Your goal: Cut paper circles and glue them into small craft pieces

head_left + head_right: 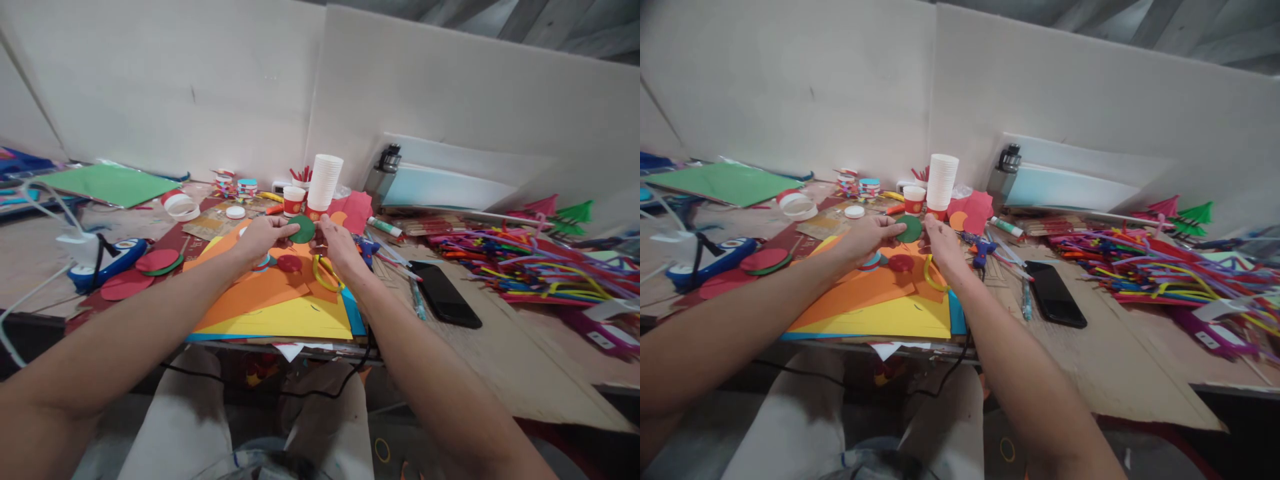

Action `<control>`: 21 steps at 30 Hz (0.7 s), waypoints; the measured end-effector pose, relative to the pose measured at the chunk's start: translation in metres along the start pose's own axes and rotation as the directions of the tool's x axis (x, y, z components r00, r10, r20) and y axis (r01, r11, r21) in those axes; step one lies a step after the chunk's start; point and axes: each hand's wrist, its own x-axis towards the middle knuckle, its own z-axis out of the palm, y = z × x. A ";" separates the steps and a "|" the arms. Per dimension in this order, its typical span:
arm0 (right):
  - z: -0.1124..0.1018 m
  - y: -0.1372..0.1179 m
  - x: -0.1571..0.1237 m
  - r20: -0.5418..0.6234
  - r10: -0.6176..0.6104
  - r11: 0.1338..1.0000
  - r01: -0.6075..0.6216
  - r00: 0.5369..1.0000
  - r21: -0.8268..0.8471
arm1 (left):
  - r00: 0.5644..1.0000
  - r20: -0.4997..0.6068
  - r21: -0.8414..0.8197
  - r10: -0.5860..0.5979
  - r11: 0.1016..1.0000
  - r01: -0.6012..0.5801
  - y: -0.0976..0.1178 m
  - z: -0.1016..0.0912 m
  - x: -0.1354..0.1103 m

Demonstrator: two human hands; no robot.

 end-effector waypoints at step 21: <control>0.005 0.002 -0.006 -0.035 -0.152 0.945 0.135 0.988 -0.297 | 0.993 0.059 0.086 0.106 0.990 -0.111 0.000 0.005 -0.005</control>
